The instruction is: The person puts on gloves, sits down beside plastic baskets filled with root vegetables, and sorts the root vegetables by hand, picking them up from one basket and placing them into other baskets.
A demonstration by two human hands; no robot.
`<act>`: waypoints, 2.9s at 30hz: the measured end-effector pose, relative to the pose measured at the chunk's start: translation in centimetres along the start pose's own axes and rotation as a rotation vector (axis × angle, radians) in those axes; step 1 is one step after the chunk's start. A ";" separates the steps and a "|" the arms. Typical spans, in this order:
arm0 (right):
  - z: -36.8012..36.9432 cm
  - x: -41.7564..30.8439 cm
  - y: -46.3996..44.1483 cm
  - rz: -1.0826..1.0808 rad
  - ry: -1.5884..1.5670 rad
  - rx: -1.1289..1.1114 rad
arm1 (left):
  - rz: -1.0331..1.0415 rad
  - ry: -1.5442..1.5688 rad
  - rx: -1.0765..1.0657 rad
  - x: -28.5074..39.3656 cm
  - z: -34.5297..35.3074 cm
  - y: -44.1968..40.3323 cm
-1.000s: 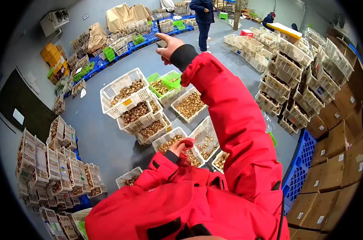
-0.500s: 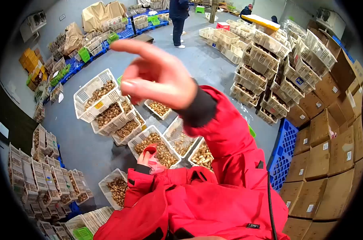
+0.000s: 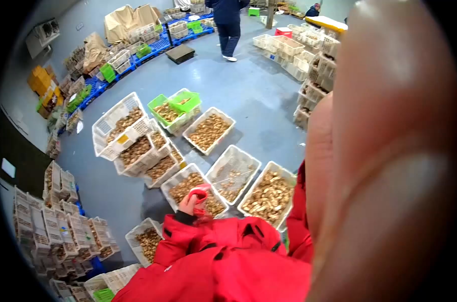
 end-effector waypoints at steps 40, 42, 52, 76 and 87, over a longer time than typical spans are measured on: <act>3.0 26.7 21.2 0.436 0.964 0.024 | -0.155 0.230 0.071 4.7 0.3 -1.0; 2.8 26.6 21.4 0.427 1.046 0.087 | -0.157 0.229 0.068 4.5 0.6 -1.2; 1.5 27.9 22.7 0.817 1.064 -0.033 | -0.055 -0.041 0.222 4.7 0.5 -1.2; 1.7 32.2 27.8 1.137 0.985 -0.198 | 0.036 -0.512 0.205 10.3 -0.3 1.5; -1.9 32.6 30.1 1.446 0.834 -0.171 | 0.066 -0.707 -0.018 8.9 2.3 1.8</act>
Point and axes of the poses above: each hand's wrist, its own y-axis away from the middle knuckle, its own z-axis out of the palm, x = y × z, the point moved 1 cm from there along -y, towards the middle knuckle, and after that the axes turned 6 degrees about -z, right-handed, at the moved point
